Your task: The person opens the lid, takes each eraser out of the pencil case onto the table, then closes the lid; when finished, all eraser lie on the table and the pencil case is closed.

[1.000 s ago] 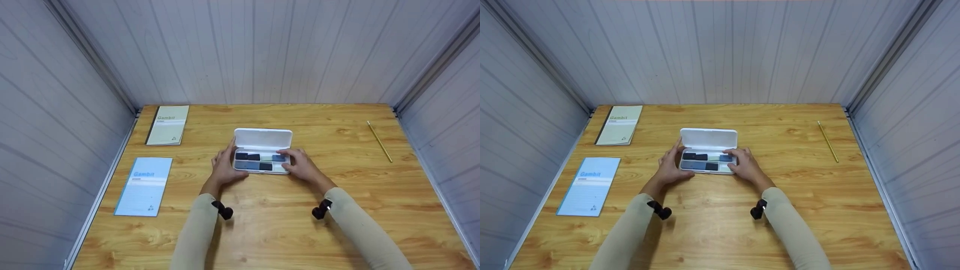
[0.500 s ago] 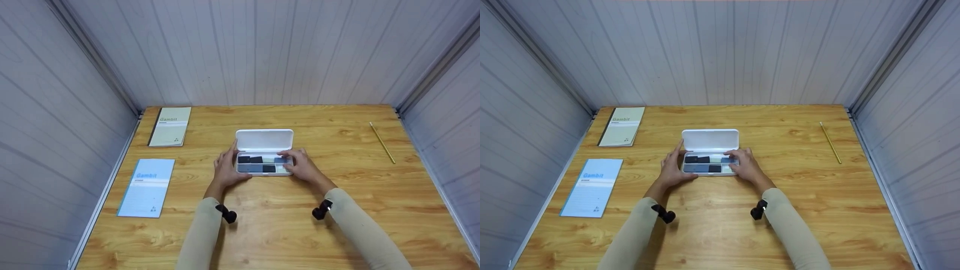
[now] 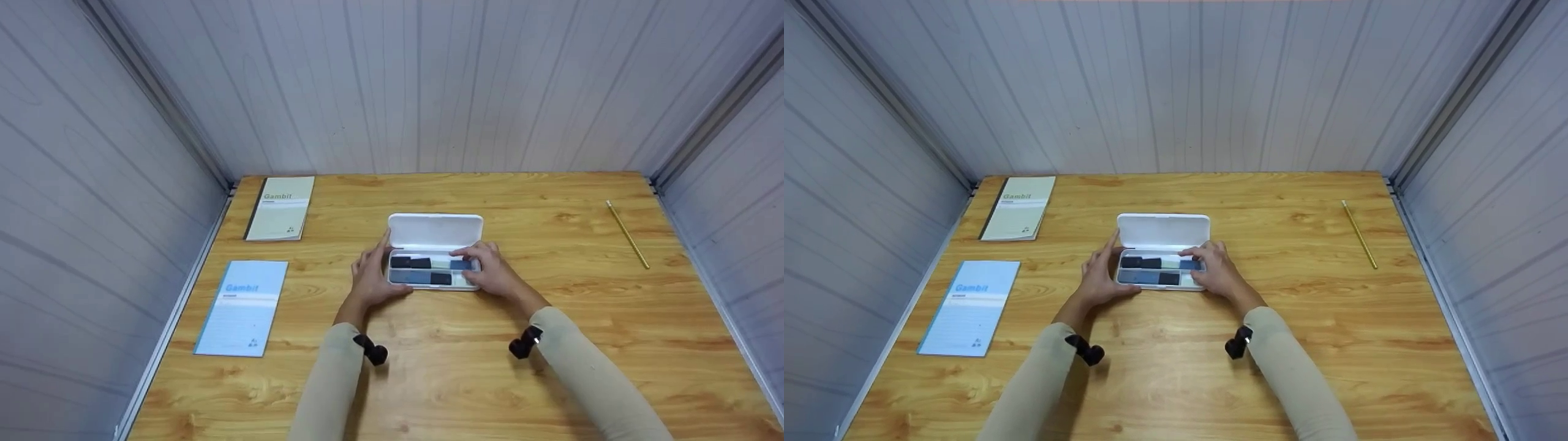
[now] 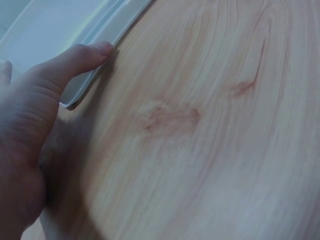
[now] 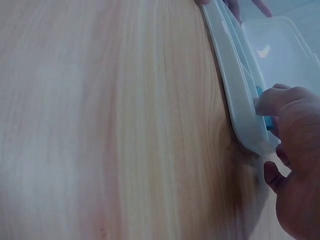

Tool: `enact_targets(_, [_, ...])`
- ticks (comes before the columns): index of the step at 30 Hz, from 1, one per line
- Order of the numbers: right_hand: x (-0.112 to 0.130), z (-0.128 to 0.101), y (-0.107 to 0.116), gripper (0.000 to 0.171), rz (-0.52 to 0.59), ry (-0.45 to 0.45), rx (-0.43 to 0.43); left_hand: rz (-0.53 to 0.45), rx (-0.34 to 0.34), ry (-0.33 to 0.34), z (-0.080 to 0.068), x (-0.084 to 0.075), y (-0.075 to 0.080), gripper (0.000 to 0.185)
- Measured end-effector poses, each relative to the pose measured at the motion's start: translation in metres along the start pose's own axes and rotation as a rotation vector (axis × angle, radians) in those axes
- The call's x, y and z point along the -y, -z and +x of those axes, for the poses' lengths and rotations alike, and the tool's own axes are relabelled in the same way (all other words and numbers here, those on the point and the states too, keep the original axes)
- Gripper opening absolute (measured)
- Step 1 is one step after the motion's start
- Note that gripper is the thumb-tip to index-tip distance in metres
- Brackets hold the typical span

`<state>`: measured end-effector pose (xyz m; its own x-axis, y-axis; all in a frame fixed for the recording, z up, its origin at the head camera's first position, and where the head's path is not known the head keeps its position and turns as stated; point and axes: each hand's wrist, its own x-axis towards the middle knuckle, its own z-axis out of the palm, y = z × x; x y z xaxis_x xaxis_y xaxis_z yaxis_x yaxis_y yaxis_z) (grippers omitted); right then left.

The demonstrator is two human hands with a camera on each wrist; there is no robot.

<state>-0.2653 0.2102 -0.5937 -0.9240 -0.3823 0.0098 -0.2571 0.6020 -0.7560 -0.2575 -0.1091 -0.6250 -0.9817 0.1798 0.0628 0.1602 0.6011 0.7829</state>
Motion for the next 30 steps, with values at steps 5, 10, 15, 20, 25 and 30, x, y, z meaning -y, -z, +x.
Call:
enact_targets(5, [0.003,0.001,0.0,0.047,-0.04,-0.014,0.048,0.005,-0.009,-0.003,-0.001,-0.001,-0.001,0.144])
enact_targets(10, [0.002,0.002,-0.002,0.043,-0.06,-0.021,0.042,0.004,0.001,0.016,0.0,-0.002,0.0,0.143])
enact_targets(15, [0.002,0.002,-0.002,0.037,-0.049,-0.009,0.019,0.015,0.012,0.034,0.0,-0.004,0.001,0.144])
enact_targets(20, [-0.002,0.0,-0.001,0.032,-0.031,0.019,-0.013,0.01,0.011,0.034,0.0,-0.003,0.0,0.143])
enact_targets(25, [-0.016,-0.002,-0.001,0.029,-0.002,0.1,-0.081,0.014,0.025,0.045,0.001,-0.003,-0.001,0.143])
enact_targets(30, [-0.027,-0.003,-0.002,0.029,0.035,0.152,-0.12,0.033,0.028,0.049,0.0,-0.004,0.001,0.144])
